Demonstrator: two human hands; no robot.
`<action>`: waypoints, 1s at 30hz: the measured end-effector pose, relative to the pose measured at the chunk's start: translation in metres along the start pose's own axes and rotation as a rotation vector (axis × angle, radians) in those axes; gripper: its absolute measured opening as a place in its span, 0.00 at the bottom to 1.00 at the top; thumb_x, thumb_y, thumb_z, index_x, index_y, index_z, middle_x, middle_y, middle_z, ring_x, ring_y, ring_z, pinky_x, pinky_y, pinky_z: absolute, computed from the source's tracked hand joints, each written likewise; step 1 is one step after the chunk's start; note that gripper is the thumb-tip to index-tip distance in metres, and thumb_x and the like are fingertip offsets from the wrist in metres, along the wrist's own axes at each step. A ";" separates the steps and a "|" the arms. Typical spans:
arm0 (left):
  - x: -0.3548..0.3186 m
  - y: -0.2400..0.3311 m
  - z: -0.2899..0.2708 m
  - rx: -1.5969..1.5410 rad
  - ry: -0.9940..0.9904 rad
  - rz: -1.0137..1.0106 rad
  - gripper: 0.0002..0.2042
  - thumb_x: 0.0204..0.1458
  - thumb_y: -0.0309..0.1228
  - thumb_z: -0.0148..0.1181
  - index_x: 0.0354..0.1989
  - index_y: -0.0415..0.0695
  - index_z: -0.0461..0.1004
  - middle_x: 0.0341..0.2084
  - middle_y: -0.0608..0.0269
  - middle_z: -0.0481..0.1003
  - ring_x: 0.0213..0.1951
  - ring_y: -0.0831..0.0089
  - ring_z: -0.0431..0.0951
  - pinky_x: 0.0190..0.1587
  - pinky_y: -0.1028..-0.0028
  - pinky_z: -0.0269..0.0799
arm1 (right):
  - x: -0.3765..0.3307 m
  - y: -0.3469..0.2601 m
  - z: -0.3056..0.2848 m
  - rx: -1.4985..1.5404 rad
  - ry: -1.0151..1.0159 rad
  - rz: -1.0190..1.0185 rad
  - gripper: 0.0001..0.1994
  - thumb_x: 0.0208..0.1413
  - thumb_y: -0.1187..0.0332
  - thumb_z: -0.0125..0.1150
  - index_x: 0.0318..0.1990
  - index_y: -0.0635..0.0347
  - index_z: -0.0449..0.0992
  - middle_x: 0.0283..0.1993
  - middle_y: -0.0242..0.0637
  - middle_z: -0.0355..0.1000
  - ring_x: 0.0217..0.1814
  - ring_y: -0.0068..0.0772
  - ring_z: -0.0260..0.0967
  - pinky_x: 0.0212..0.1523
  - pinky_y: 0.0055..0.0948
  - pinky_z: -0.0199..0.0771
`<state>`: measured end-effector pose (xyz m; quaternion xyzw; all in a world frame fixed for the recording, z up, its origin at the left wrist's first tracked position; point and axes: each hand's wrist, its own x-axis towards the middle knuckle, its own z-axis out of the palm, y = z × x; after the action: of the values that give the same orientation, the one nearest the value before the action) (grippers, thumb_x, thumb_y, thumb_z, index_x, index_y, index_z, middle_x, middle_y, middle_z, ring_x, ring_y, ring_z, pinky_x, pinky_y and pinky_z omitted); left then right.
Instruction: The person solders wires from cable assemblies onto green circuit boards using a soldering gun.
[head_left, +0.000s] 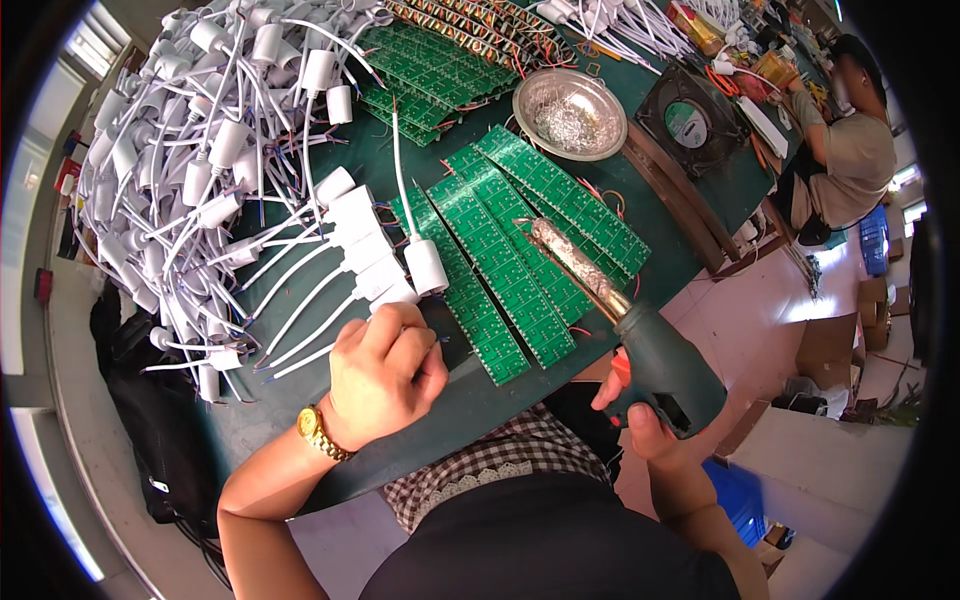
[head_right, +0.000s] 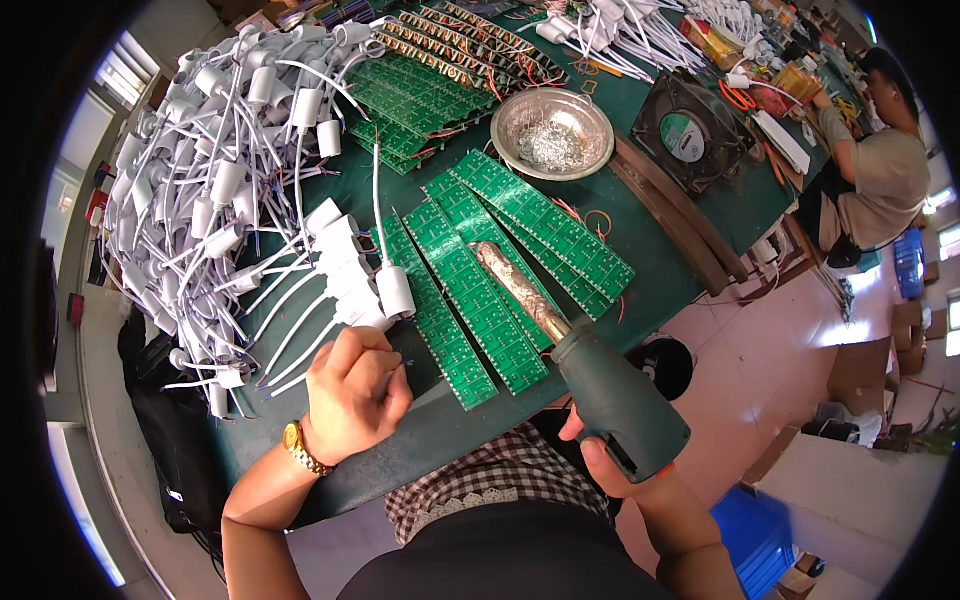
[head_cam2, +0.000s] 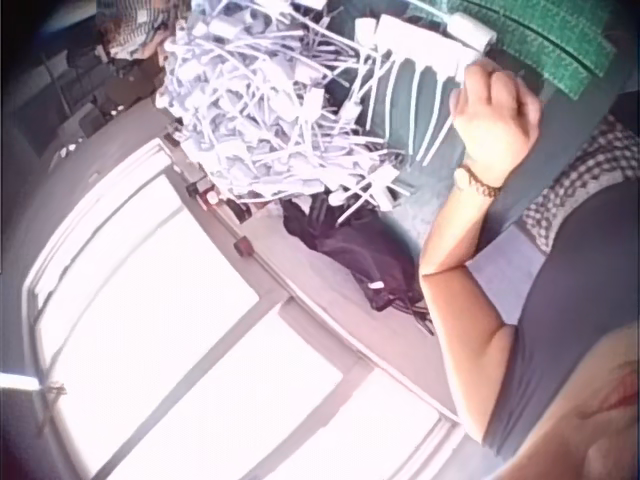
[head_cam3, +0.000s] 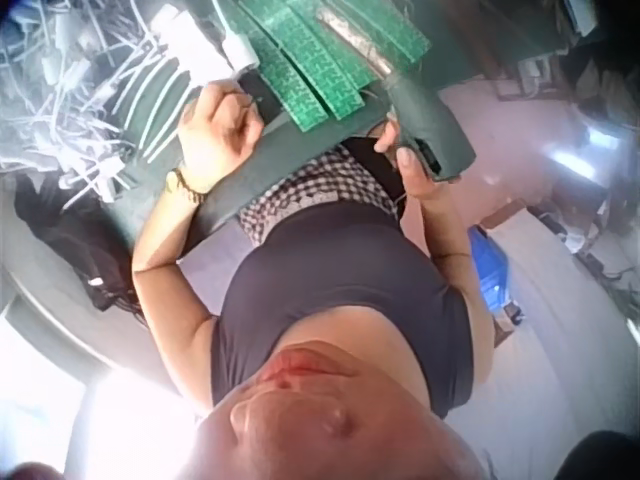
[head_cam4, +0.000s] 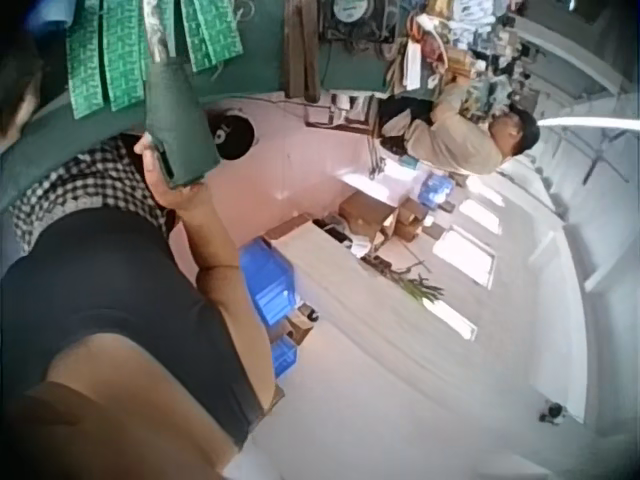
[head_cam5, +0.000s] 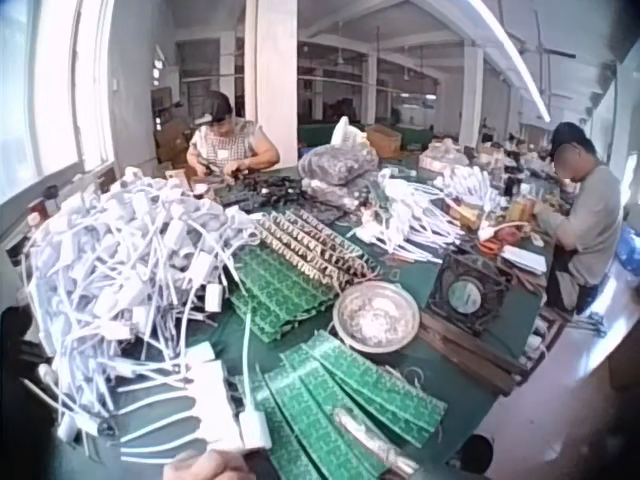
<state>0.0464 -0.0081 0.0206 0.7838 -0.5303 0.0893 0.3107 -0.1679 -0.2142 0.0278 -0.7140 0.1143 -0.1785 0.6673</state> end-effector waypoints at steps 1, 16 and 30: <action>0.003 -0.006 0.004 0.062 0.001 0.059 0.12 0.33 0.21 0.64 0.29 0.44 0.73 0.30 0.63 0.71 0.28 0.65 0.71 0.40 0.64 0.64 | -0.003 0.000 0.004 0.005 0.017 0.005 0.14 0.55 0.60 0.57 0.37 0.64 0.73 0.32 0.39 0.71 0.34 0.32 0.67 0.39 0.31 0.68; 0.014 0.007 0.011 0.138 -0.088 -0.161 0.10 0.42 0.17 0.58 0.32 0.41 0.68 0.48 0.47 0.63 0.56 0.47 0.61 0.58 0.49 0.52 | -0.029 0.019 0.014 -0.230 -0.085 0.020 0.11 0.42 0.75 0.62 0.37 0.61 0.77 0.30 0.35 0.77 0.31 0.29 0.76 0.32 0.26 0.75; 0.008 0.013 0.028 0.073 -0.010 -0.289 0.09 0.41 0.21 0.60 0.30 0.40 0.67 0.62 0.43 0.56 0.64 0.34 0.51 0.55 0.27 0.46 | -0.043 0.024 0.016 -0.063 -0.207 -0.018 0.21 0.57 0.56 0.57 0.44 0.70 0.69 0.34 0.42 0.72 0.31 0.31 0.72 0.33 0.30 0.75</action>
<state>0.0326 -0.0336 0.0077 0.8631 -0.4101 0.0588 0.2889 -0.1986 -0.1840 -0.0016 -0.7501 0.0440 -0.1062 0.6512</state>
